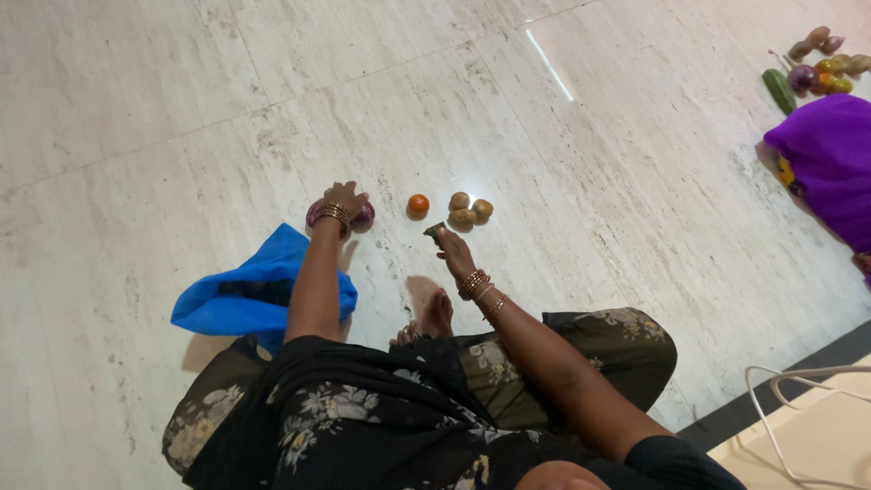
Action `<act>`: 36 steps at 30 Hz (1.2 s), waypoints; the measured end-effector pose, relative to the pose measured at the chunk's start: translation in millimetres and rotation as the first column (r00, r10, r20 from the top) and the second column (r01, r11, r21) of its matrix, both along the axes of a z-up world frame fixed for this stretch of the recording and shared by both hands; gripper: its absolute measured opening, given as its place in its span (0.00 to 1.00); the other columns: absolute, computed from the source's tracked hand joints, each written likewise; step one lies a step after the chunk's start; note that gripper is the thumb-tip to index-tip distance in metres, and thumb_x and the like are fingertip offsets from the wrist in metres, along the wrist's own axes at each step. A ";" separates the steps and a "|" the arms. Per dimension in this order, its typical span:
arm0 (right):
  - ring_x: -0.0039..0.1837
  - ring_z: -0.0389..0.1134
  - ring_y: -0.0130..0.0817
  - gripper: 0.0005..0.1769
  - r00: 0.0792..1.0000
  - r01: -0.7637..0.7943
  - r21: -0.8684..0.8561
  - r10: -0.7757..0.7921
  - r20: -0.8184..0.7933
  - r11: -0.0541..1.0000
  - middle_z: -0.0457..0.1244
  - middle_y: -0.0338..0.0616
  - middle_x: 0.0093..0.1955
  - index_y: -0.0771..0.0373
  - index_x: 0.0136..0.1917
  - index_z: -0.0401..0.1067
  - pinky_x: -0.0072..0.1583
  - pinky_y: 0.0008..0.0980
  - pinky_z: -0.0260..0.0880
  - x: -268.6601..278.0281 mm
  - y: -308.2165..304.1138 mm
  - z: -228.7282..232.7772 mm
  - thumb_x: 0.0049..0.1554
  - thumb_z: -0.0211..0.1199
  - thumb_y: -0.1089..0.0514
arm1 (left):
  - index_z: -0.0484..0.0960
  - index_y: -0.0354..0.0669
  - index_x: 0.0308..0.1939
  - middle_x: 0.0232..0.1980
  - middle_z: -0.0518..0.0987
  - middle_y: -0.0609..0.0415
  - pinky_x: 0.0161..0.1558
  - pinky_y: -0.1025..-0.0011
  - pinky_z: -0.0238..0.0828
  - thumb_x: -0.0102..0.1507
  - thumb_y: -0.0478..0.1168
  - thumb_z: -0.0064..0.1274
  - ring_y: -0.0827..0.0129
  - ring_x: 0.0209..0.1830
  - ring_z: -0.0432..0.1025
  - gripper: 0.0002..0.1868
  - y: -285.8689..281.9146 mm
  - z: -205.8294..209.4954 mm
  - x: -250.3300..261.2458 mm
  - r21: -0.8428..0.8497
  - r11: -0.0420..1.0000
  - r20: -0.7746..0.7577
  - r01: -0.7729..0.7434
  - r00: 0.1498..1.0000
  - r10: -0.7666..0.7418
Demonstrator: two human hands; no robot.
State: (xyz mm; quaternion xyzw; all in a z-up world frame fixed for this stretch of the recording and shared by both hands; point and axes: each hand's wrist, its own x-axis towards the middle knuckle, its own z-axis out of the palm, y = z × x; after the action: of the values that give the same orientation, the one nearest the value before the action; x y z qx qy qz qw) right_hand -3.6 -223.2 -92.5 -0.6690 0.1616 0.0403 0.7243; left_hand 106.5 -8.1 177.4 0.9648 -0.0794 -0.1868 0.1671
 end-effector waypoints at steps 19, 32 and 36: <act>0.50 0.62 0.28 0.29 0.998 0.051 -0.168 -0.046 0.033 0.985 0.64 0.35 0.49 0.56 0.57 0.75 0.50 0.32 0.68 3.3 -9.6 14.2 0.64 0.50 0.32 | 0.82 0.37 0.37 0.34 0.81 0.40 0.40 0.57 0.75 0.64 0.39 0.50 0.50 0.37 0.78 0.09 170.5 74.1 -393.1 -0.429 0.298 -0.296 0.853 0.179 -0.938; 0.54 0.65 0.25 0.31 0.971 0.072 -0.456 0.042 0.236 0.887 0.67 0.40 0.51 0.60 0.56 0.78 0.58 0.30 0.64 -19.9 -8.6 21.2 0.70 0.45 0.35 | 0.80 0.38 0.44 0.42 0.80 0.45 0.45 0.57 0.74 0.65 0.49 0.52 0.51 0.45 0.76 0.17 129.7 60.8 -342.9 -0.554 -0.144 0.050 0.820 -0.140 -0.989; 0.51 0.63 0.31 0.29 0.994 0.076 -0.240 -0.092 -0.057 0.968 0.65 0.45 0.52 0.59 0.60 0.74 0.52 0.33 0.67 -13.2 -15.7 11.3 0.66 0.50 0.34 | 0.79 0.38 0.46 0.44 0.80 0.46 0.46 0.56 0.73 0.65 0.53 0.53 0.51 0.47 0.76 0.20 79.9 114.4 -354.2 -0.594 -0.425 0.324 0.684 -0.280 -0.904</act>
State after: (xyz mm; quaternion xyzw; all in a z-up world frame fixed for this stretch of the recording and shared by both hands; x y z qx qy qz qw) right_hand -16.8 -239.0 -81.3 -0.7418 0.2181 0.0126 0.6340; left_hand -247.7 71.8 291.8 0.3426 -0.8249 -0.3663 0.2608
